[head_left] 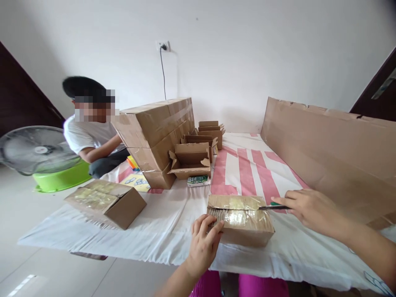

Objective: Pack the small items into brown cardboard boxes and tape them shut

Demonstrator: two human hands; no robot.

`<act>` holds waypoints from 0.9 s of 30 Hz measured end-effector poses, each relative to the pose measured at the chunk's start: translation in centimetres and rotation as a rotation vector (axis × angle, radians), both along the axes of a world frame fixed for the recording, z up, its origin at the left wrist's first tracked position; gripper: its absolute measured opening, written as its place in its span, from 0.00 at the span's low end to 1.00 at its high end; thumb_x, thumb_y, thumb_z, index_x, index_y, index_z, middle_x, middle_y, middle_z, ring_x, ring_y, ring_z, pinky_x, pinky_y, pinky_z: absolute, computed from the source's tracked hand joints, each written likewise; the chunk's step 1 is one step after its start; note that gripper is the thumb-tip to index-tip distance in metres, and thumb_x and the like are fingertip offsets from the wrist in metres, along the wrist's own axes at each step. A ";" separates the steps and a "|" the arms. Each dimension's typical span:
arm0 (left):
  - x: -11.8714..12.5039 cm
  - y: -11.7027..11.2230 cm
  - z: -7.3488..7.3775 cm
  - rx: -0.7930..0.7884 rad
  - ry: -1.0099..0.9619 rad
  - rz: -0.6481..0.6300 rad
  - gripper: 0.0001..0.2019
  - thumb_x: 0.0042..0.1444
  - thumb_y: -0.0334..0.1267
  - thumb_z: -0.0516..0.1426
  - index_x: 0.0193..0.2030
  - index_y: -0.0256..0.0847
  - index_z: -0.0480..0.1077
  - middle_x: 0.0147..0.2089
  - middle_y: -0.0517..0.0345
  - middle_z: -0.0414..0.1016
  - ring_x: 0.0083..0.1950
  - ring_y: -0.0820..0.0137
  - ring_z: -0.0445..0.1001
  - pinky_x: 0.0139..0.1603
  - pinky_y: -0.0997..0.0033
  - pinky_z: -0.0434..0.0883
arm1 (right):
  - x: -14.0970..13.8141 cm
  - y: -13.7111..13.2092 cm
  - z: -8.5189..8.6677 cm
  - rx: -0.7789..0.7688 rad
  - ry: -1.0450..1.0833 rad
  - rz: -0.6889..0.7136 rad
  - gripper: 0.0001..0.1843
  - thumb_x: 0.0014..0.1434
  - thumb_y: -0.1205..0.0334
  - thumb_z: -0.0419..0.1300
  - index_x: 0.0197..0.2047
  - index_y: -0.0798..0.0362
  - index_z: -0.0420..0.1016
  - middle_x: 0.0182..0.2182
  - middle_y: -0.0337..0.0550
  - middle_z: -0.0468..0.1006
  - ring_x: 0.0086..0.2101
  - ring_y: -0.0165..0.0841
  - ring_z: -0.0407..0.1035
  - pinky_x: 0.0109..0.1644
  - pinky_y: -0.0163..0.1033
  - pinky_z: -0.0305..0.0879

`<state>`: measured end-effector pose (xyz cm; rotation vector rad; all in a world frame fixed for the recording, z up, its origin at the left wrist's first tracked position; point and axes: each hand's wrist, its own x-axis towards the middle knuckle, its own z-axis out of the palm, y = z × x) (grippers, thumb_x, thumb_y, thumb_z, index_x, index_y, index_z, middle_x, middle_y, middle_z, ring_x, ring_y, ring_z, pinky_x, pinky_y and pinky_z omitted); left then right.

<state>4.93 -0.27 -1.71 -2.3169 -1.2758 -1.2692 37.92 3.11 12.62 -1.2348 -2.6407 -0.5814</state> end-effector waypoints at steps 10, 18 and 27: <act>0.7 0.1 -0.9 0.012 -0.015 0.014 0.16 0.61 0.25 0.52 0.52 0.45 0.68 0.47 0.51 0.69 0.53 0.62 0.66 0.50 0.60 0.65 | -11.1 1.9 -2.7 -0.116 0.025 0.129 0.26 0.58 0.73 0.55 0.59 0.46 0.67 0.37 0.42 0.78 0.34 0.34 0.72 0.38 0.40 0.65; 0.6 0.1 -0.7 0.026 0.026 0.015 0.15 0.60 0.26 0.54 0.52 0.45 0.68 0.47 0.51 0.70 0.53 0.61 0.67 0.50 0.59 0.64 | -11.0 1.5 -2.2 -0.013 -0.189 0.152 0.17 0.59 0.75 0.54 0.50 0.53 0.73 0.33 0.45 0.79 0.32 0.36 0.72 0.36 0.42 0.61; 1.0 0.1 -0.8 0.010 0.036 0.016 0.14 0.60 0.27 0.54 0.51 0.45 0.68 0.46 0.51 0.72 0.53 0.60 0.67 0.50 0.60 0.64 | -2.1 -0.5 -1.3 0.016 -0.347 -0.007 0.21 0.51 0.80 0.55 0.44 0.50 0.76 0.26 0.42 0.75 0.28 0.36 0.69 0.33 0.42 0.56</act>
